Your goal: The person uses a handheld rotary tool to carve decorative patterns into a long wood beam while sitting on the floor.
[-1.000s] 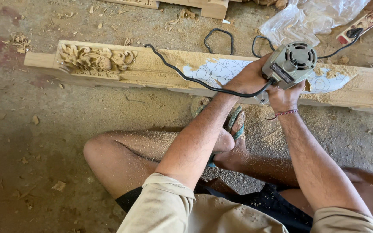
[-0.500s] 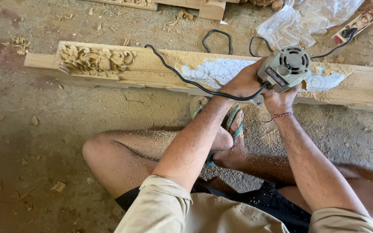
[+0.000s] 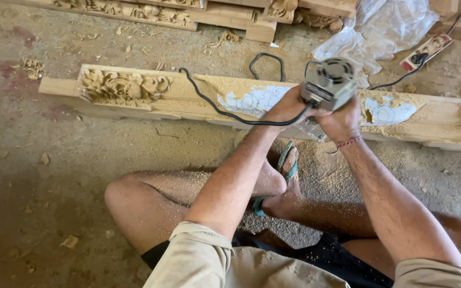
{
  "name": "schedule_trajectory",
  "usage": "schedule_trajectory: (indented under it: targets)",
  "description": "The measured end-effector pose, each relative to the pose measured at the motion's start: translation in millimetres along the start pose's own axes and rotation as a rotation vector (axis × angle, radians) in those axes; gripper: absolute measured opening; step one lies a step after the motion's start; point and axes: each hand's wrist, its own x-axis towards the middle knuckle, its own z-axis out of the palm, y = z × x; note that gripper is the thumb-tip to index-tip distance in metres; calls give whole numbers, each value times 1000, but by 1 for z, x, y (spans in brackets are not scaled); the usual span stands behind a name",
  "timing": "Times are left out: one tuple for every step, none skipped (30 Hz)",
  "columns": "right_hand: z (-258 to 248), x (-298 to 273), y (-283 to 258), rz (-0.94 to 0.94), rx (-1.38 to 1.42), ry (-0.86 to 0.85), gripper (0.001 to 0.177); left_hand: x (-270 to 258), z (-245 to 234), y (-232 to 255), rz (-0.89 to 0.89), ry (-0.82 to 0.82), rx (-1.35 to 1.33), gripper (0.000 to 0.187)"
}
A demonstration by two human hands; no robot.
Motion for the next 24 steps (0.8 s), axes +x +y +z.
schedule_trajectory:
  targets:
    - [4,5,-5,-43,-77,-19,61,-2,-2,6,4,35,0,75]
    - [9,9,-9,-87,-155,-38,62,-4,-5,13,8,71,-1,70]
    - [12,12,-12,-90,-148,-43,62,-5,-7,14,10,78,3,70]
    - [15,14,-15,-130,-221,-65,62,-4,-10,15,13,95,13,70]
    - [16,13,-17,-162,-298,-85,63,-7,-9,13,9,108,19,69]
    - [11,15,-13,-158,-295,-90,63,-5,-11,8,4,113,19,69]
    - [6,16,-10,-135,-297,-110,68,-2,-13,3,7,127,17,69]
    - [0,18,-7,-113,-300,-131,73,0,-14,-2,9,141,16,70]
    - [0,20,-6,-113,-297,-132,73,-1,-13,1,9,143,18,70]
    - [-1,21,-6,-98,-283,-140,76,-2,-13,4,8,159,-11,68]
    - [-3,22,-6,-79,-271,-148,78,-3,-10,7,6,172,-42,67]
    - [-4,23,-3,-78,-272,-148,78,-3,-10,6,4,173,-43,67]
    - [-5,24,1,-61,-282,-167,78,-2,-9,6,7,171,-49,67]
    - [-6,25,4,-44,-293,-185,79,-2,-8,6,10,170,-55,68]
    - [-5,27,9,-45,-293,-185,79,-3,-6,9,11,171,-55,68]
    - [-5,28,15,-20,-308,-215,79,-4,-3,13,15,173,-76,69]
    - [-4,28,21,6,-323,-245,80,-6,0,16,19,175,-98,69]
    - [-5,28,25,6,-324,-246,80,-4,-1,14,19,175,-100,69]
    - [-5,28,29,33,-339,-278,81,-4,-2,12,11,169,-89,69]
    - [-5,27,33,60,-354,-309,81,-3,-3,11,4,162,-79,68]
    - [-6,26,33,59,-354,-310,81,-4,-3,11,5,163,-80,68]
    - [-6,26,34,55,-334,-311,83,-6,-4,11,2,164,-66,68]
    - [-8,26,34,51,-317,-311,84,-6,-4,11,1,164,-54,67]
    - [-8,27,33,49,-318,-311,84,-5,-5,8,3,164,-55,67]
